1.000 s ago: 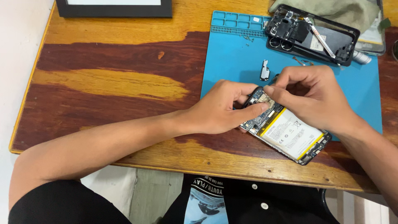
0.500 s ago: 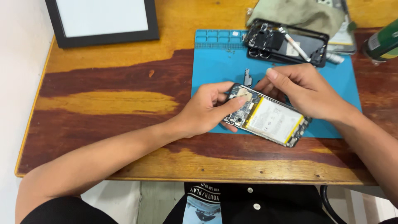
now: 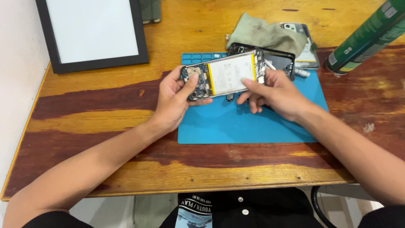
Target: The person cleans the internal components of a disassembled smartphone using a brush and then reattaches the back cover. The person uses a brush to clean the motherboard and battery area, then aligns and presses the back cover onto the phone chassis.
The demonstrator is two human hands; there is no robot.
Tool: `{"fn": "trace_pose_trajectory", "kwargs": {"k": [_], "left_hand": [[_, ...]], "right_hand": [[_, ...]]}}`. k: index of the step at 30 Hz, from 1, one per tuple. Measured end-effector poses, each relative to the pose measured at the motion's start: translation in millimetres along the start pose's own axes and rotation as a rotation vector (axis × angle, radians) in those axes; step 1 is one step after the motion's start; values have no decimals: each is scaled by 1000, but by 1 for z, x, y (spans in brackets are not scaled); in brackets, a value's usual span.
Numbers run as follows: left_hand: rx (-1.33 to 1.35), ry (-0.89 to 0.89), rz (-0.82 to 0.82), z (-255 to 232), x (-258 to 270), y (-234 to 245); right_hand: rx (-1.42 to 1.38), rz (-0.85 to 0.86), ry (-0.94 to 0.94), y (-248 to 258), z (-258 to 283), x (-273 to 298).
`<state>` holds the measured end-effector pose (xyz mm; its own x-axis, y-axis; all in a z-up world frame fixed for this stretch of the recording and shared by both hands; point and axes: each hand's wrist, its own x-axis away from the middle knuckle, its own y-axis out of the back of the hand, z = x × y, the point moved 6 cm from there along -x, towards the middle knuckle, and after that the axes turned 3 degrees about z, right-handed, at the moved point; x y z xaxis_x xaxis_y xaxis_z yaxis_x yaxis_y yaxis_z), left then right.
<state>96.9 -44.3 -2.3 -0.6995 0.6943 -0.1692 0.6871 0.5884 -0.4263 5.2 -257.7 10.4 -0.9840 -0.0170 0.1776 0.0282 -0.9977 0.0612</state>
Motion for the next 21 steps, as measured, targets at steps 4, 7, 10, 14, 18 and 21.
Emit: {"fn": "trace_pose_trajectory", "kwargs": {"k": [4,7,10,14,18,21], "left_hand": [[-99,3,-10,-2,-5,4],[-164,18,-15,0,-4,2],[-202,63,-10,3,-3,1],[-224,73,-6,5,-4,-1],[-256,68,8,4,-3,-2],[-270,64,34,5,-2,-6]], "right_hand": [[9,-3,27,-5,-5,1],[56,17,41,-4,-9,1],[86,46,32,-4,-16,-2],[101,140,55,0,-17,0],[178,166,65,4,-19,0],[221,174,61,4,-17,-1]]}}
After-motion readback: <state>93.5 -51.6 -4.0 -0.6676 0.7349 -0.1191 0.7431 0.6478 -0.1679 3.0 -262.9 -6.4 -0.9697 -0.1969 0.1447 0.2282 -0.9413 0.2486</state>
